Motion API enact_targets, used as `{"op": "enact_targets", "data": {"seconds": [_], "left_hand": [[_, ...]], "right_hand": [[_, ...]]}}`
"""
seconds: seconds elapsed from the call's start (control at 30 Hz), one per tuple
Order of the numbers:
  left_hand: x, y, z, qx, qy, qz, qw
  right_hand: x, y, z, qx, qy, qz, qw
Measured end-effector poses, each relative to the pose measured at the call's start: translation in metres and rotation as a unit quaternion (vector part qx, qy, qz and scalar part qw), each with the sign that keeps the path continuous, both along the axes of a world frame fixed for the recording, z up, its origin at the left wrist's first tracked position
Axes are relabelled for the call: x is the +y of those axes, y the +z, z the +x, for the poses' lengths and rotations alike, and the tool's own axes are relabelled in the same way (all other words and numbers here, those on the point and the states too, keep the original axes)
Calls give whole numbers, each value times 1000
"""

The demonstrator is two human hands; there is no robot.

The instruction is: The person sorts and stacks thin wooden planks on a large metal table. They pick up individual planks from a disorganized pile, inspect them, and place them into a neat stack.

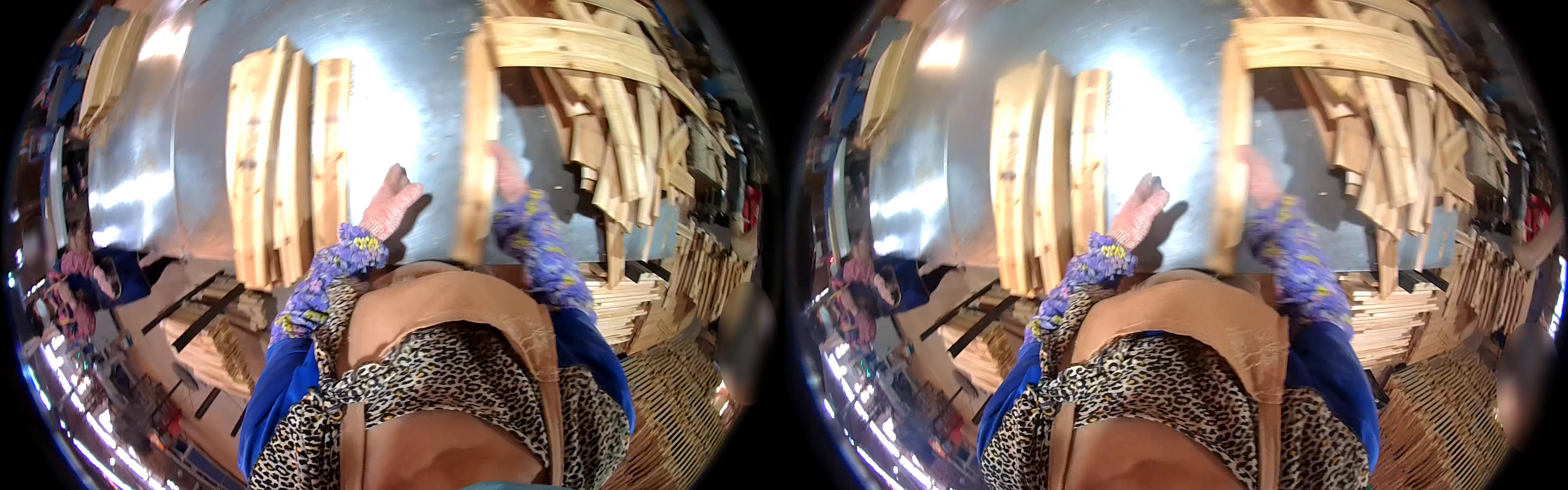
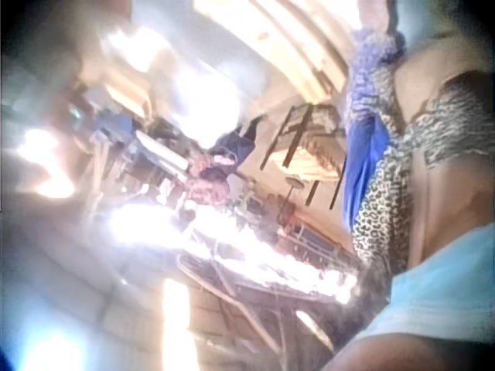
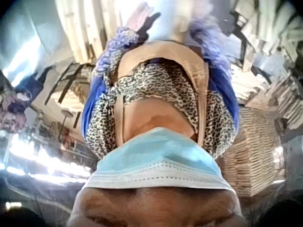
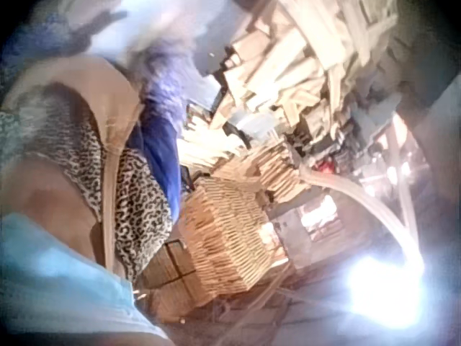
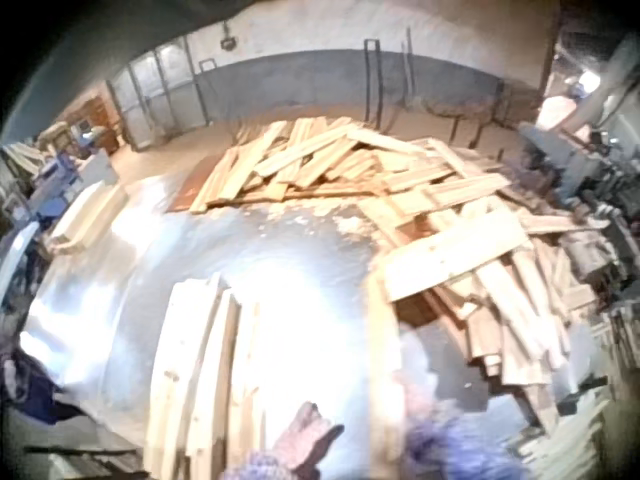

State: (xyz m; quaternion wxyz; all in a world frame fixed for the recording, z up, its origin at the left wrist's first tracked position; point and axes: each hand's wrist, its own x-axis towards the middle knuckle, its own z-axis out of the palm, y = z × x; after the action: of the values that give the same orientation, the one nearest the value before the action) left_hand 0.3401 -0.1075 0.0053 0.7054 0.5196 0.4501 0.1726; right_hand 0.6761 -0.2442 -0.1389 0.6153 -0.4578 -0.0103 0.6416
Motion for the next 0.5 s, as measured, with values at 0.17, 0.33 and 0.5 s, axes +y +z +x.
{"op": "enact_targets", "data": {"seconds": [0.17, 0.33, 0.5], "left_hand": [[-8, -14, 50, -2, 56, -236, 970], [1, -74, -28, 150, 38, -71, 985], [-14, -29, -48, 139, 160, -40, 976]], "right_hand": [[133, 118, -6, -101, -113, 76, 985], [214, 172, 81, -200, -339, -56, 917], [159, 141, 5, -350, -166, -41, 921]]}}
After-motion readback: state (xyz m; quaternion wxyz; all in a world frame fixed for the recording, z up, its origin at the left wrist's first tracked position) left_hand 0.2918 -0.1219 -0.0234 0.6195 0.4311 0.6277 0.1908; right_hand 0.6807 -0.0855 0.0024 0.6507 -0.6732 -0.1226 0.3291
